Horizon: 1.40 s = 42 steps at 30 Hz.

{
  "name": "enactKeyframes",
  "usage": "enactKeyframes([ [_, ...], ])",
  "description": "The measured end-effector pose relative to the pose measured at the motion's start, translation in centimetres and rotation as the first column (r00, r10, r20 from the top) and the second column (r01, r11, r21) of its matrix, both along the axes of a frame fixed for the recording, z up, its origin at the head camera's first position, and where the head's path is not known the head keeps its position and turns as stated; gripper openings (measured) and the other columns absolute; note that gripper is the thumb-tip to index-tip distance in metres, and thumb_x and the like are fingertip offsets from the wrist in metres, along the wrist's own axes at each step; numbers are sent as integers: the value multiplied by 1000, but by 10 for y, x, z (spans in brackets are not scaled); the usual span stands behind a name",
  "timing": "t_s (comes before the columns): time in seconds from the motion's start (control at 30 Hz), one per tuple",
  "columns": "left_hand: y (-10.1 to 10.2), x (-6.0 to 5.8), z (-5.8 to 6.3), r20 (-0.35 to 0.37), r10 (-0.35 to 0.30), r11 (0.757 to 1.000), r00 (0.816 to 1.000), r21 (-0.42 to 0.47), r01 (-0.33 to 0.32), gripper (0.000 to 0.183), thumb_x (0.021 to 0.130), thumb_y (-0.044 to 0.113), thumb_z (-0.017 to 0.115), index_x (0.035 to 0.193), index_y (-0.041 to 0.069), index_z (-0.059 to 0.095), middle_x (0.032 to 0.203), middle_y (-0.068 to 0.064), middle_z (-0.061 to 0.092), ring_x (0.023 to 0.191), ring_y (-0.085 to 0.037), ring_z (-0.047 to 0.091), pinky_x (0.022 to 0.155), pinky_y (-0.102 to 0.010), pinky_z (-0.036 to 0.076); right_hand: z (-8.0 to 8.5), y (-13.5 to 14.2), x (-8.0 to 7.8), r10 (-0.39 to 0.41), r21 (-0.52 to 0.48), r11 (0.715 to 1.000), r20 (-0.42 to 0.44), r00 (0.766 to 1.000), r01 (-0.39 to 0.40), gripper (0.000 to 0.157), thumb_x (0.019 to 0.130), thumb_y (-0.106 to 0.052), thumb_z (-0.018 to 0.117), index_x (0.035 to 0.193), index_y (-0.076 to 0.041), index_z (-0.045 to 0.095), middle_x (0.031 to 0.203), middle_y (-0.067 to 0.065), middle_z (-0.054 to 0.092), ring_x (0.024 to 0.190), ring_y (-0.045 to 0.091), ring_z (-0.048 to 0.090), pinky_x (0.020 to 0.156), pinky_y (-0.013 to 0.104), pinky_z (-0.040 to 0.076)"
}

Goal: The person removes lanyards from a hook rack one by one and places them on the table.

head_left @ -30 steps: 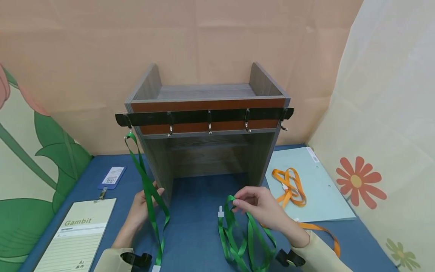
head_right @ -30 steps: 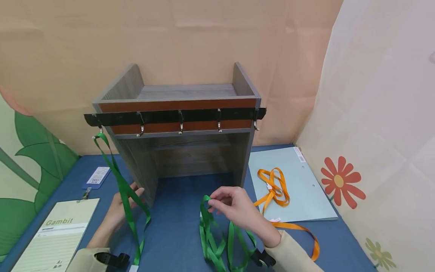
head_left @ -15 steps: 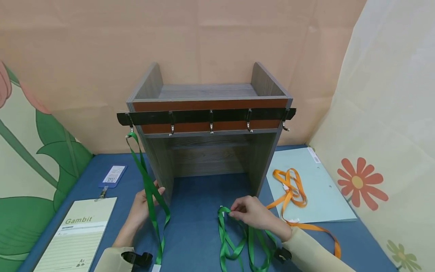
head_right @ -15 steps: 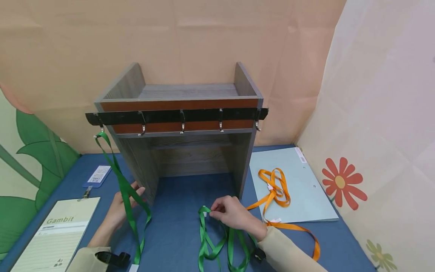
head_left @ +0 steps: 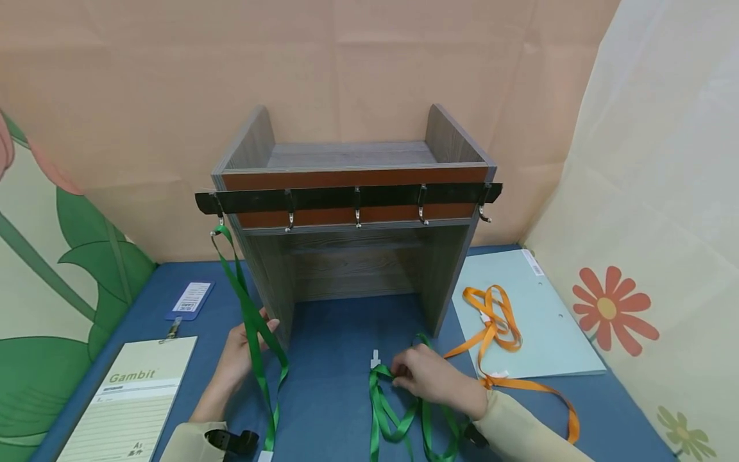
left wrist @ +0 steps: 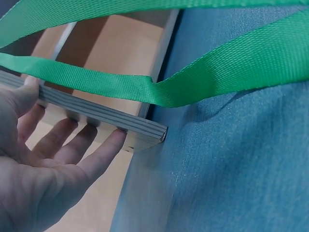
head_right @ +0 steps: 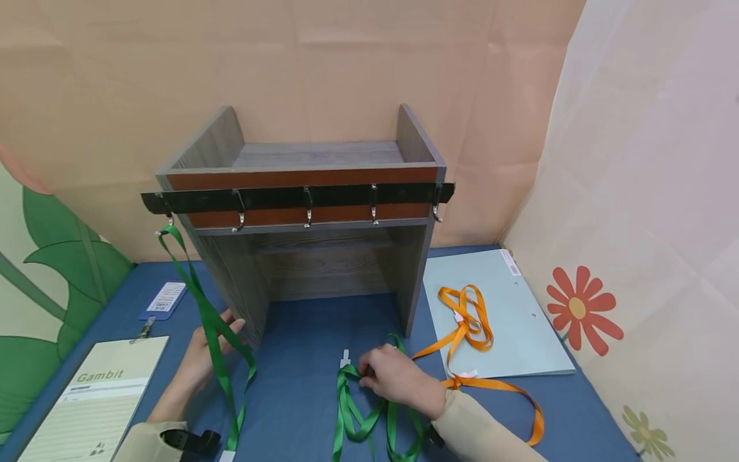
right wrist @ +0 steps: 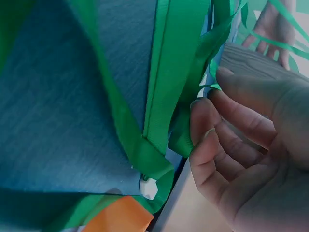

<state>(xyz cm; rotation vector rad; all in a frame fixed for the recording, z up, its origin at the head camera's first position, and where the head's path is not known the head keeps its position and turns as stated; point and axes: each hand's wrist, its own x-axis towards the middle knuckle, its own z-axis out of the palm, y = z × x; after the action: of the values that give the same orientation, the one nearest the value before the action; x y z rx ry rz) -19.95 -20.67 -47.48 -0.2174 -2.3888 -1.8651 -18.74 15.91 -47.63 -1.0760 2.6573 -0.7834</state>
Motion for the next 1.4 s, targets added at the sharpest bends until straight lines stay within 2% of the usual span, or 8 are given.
enactKeyframes([
  [0.13, -1, 0, -1, 2, -1, 1000, 1000, 2, 1, 38, 98, 18, 56, 122, -12, 58, 146, -27, 32, 128, -46, 36, 87, -59, 42, 3, 3, -2, -12, -53, 998, 91, 996, 17, 8, 84, -13, 75, 91, -12, 71, 79, -14, 63, 69, -3, 58, 61, 18, 48],
  [0.27, -2, -1, -3, -3, 3, 1000, 1000, -2, -3, 39, 98, 19, 56, 121, -12, 58, 145, -27, 32, 127, -45, 37, 86, -59, 42, 12, 6, -3, -44, -98, 994, 131, 990, 57, 10, 84, -15, 75, 92, -12, 71, 80, -15, 64, 69, -1, 59, 61, 20, 49],
  [0.47, -1, -1, -4, -10, 3, 1000, 1000, 15, -3, 36, 98, 18, 56, 119, -11, 60, 145, -27, 33, 127, -45, 36, 86, -60, 42, 32, 3, -1, -51, -141, 988, 129, 990, 69, 12, 86, -22, 74, 95, -14, 72, 79, -17, 63, 68, 0, 59, 61, 22, 49],
  [0.67, 0, -1, -5, -8, 5, 1000, 1000, 19, -5, 35, 99, 18, 56, 116, -12, 61, 145, -26, 33, 127, -45, 37, 86, -60, 43, 58, -11, 3, -8, -189, 982, 107, 994, 28, 10, 88, -24, 71, 96, -18, 71, 81, -17, 64, 69, 1, 59, 60, 23, 50],
  [0.87, -1, -2, -5, -8, 8, 1000, 1000, 0, -8, 39, 99, 20, 55, 118, -13, 60, 144, -26, 34, 127, -44, 38, 85, -58, 44, 88, -36, -3, 31, -230, 973, 52, 998, -18, 12, 91, -27, 67, 99, -19, 70, 83, -17, 64, 70, 1, 59, 61, 22, 49],
  [1.03, -2, -4, -6, -5, 5, 1000, 1000, -12, -5, 41, 98, 23, 57, 121, -11, 59, 144, -26, 35, 125, -42, 41, 84, -56, 46, 116, -63, -5, 49, -330, 943, 27, 998, -37, 16, 91, -27, 67, 103, -18, 69, 87, -15, 65, 72, 3, 60, 61, 25, 50],
  [1.2, -3, -6, -8, -1, 2, 1000, 1000, 2, -2, 39, 98, 22, 57, 119, -10, 60, 144, -27, 35, 123, -42, 43, 83, -55, 46, 142, -89, -7, 30, -415, 909, -38, 999, -44, 16, 91, -23, 68, 104, -15, 70, 89, -13, 65, 72, 4, 59, 63, 25, 50],
  [1.4, -6, -8, -7, 5, 2, 1000, 1000, 14, -2, 37, 97, 22, 59, 115, -9, 63, 143, -28, 36, 123, -42, 43, 83, -56, 46, 160, -109, -18, -11, -515, 857, -60, 998, -21, 17, 92, -22, 67, 106, -13, 70, 90, -11, 66, 76, 5, 61, 67, 27, 50],
])
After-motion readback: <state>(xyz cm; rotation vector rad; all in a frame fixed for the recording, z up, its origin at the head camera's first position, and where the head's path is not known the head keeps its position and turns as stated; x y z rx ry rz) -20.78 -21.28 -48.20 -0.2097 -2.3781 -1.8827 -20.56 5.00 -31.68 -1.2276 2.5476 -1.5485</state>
